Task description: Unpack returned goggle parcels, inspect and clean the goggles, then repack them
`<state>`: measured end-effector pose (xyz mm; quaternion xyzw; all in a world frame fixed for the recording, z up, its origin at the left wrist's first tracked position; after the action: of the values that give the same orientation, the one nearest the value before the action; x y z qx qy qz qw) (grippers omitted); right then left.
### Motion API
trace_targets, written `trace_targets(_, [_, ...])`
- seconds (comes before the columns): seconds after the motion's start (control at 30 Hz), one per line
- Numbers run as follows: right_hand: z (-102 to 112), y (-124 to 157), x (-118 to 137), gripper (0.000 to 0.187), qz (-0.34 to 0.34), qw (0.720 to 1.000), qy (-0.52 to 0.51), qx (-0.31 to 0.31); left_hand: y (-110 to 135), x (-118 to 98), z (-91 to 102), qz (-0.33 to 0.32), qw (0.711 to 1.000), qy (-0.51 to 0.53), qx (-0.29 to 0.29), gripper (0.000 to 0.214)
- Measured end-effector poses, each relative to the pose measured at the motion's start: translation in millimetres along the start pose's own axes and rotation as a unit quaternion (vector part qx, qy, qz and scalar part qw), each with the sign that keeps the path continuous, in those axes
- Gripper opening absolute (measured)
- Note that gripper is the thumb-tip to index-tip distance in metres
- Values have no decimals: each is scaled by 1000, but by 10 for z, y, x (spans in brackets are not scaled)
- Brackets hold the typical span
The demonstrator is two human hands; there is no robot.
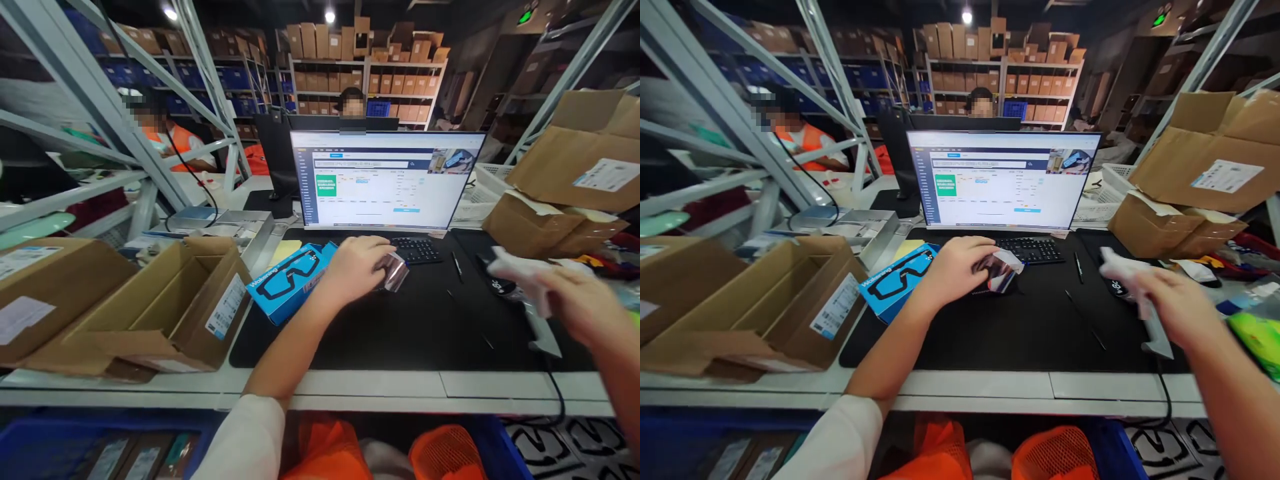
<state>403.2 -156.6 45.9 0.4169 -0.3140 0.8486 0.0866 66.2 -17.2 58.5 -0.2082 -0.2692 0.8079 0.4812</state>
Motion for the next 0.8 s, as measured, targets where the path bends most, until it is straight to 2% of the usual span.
trace_targets(0.03, [-269, -38, 101, 28, 16, 999, 2, 44, 9, -102, -23, -19, 1000, -13, 1, 34])
trace_targets(0.1, [-825, -102, 468, 30, 92, 988, 1, 126, 25, -281, -81, -52, 998, -37, 9, 29])
trace_targets(0.17, [-1265, -113, 946, 36, 204, 959, -19, 197, 33, -376, -127, -65, 997, -48, 22, 25])
trace_targets(0.2, [-1419, -101, 1154, 38, 245, 940, -33, 236, 31, -381, -136, -60, 997, -47, 25, 25])
trace_targets(0.27, [-1564, -73, 1440, 41, 294, 906, -61, 300, 16, -322, -129, -40, 998, -41, 29, 27])
trace_targets(0.33, [-1535, -104, 1518, 40, 309, 891, -86, 322, -7, -202, -94, -13, 999, -29, 28, 24])
trace_targets(0.37, [-1482, -163, 1480, 35, 307, 892, -105, 314, -17, -124, -66, 3, 999, -24, 25, 21])
trace_targets(0.4, [-1420, -261, 1392, 30, 297, 900, -126, 292, -25, -40, -31, 21, 999, -19, 17, 18])
trace_targets(0.47, [-1309, -560, 1060, 27, 252, 937, -140, 196, -21, 145, 74, 61, 998, -14, -20, 16])
trace_targets(0.53, [-1305, -895, 555, 41, 171, 979, -62, 90, 12, 341, 213, 104, 991, -14, -82, 16])
trace_targets(0.57, [-1403, -1035, 251, 49, 113, 989, 42, 91, 40, 444, 289, 131, 984, -15, -119, 16])
trace_targets(0.67, [-1827, -1252, -529, 35, 26, 974, 147, 172, 144, 723, 484, 227, 951, -31, -210, 14])
trace_targets(0.73, [-2127, -1268, -864, 32, 18, 960, 179, 216, 192, 821, 567, 266, 931, -46, -245, 12])
trace_targets(0.8, [-2373, -1253, -1031, 37, 30, 951, 203, 233, 205, 846, 594, 274, 925, -51, -259, 10])
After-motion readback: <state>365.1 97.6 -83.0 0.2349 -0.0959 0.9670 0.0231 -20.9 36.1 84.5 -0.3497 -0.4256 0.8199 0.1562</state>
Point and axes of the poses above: each hand's wrist, its own y-axis away from the middle knuckle, its own z-axis out of the back of the hand, x = y × z, the point moved 6 cm from there along -y, towards the middle knuckle, and after that the axes turned 9 degrees about -y, right-handed, at the moved point
